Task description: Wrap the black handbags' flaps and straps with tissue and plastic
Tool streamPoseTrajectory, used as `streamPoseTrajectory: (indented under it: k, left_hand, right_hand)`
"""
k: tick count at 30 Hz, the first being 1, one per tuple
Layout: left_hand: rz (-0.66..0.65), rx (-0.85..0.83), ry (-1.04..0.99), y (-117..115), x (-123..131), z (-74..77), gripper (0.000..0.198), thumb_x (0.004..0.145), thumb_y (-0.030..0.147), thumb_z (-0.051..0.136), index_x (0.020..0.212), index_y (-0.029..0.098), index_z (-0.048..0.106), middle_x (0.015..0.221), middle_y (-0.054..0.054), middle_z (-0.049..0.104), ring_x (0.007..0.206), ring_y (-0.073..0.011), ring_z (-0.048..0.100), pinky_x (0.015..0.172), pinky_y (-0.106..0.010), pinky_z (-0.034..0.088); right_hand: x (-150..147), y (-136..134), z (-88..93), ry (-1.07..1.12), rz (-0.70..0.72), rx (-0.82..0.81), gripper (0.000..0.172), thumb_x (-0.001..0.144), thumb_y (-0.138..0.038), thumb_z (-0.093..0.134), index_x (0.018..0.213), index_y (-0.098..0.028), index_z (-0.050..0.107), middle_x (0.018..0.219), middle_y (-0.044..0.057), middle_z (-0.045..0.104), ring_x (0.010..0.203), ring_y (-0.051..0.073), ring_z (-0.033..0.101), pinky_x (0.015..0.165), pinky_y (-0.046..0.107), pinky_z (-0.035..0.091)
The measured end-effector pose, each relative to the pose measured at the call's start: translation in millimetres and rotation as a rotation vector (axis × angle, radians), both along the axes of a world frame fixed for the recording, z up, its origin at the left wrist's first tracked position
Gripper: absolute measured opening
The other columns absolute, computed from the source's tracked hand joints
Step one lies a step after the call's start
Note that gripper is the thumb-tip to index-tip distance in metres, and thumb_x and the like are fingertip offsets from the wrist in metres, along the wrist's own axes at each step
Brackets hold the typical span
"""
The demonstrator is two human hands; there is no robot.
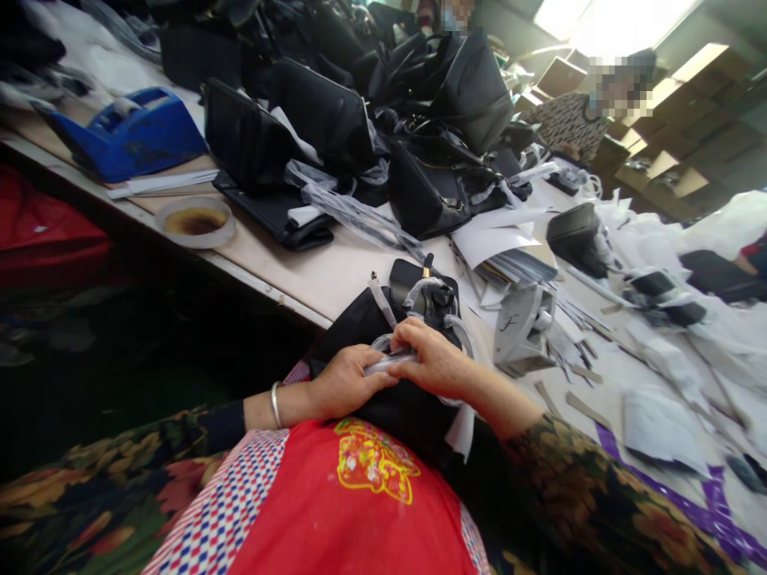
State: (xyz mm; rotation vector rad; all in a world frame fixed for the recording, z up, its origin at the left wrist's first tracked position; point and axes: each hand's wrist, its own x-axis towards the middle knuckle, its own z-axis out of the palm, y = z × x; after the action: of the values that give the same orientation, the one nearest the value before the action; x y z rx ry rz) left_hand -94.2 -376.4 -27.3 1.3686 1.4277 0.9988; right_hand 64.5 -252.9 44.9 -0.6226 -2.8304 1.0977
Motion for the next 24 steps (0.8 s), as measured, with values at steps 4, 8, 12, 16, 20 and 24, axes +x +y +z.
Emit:
streamPoseTrajectory:
  k: [4,8,12,16,20,24]
  left_hand:
    - [-0.006,0.030,0.008,0.4,0.6,-1.4,0.028,0.086,0.043,0.069,0.079,0.017,0.075,0.077,-0.002,0.067,0.071,-0.0172,0.060,0.065,-0.027,0.040]
    - [0.008,0.024,0.019,0.4,0.1,-1.6,0.027,0.087,0.043,0.068,0.079,0.018,0.075,0.076,-0.002,0.065,0.070,-0.0168,0.059,0.063,-0.026,0.039]
    - [0.029,0.007,0.065,-0.6,0.5,-1.6,0.029,0.086,0.046,0.068,0.083,0.018,0.076,0.080,-0.003,0.067,0.072,-0.0186,0.061,0.064,-0.028,0.040]
    - [0.050,-0.018,0.097,-1.7,3.0,-5.0,0.032,0.086,0.050,0.068,0.086,0.019,0.076,0.083,-0.004,0.069,0.075,-0.0203,0.063,0.065,-0.029,0.041]
    - [0.027,-0.029,0.112,-0.8,4.8,-10.6,0.033,0.087,0.052,0.066,0.092,0.021,0.077,0.087,-0.005,0.072,0.078,-0.0220,0.065,0.067,-0.029,0.042]
    - [-0.063,-0.042,0.067,2.1,3.6,-13.0,0.032,0.089,0.050,0.062,0.101,0.024,0.077,0.088,-0.004,0.075,0.078,-0.0227,0.067,0.068,-0.030,0.044]
  right_hand:
    - [-5.0,3.2,6.2,-0.098,0.026,-0.011,0.026,0.081,-0.025,0.076,0.106,-0.021,0.071,0.103,0.007,0.060,0.094,0.021,0.062,0.085,0.036,0.053]
    - [-10.3,6.3,10.0,-0.144,0.014,0.023,0.021,0.079,-0.027,0.080,0.097,-0.021,0.074,0.100,0.006,0.060,0.089,0.020,0.064,0.081,0.035,0.054]
    - [-13.8,7.8,7.3,-0.176,0.016,0.036,0.013,0.076,-0.025,0.082,0.088,-0.021,0.076,0.091,0.004,0.060,0.083,0.019,0.063,0.076,0.032,0.053]
    - [-10.5,5.7,-4.6,-0.101,0.001,-0.021,0.006,0.077,-0.019,0.080,0.076,-0.021,0.074,0.085,0.002,0.059,0.083,0.018,0.062,0.076,0.032,0.052]
    - [-3.2,0.5,-18.8,-0.025,-0.068,-0.068,0.008,0.079,-0.020,0.078,0.073,-0.019,0.073,0.084,0.003,0.059,0.079,0.017,0.060,0.073,0.031,0.051]
    - [0.5,-4.6,-25.8,0.019,-0.077,-0.061,0.013,0.083,-0.021,0.075,0.070,-0.019,0.072,0.083,0.003,0.057,0.078,0.016,0.058,0.071,0.031,0.050]
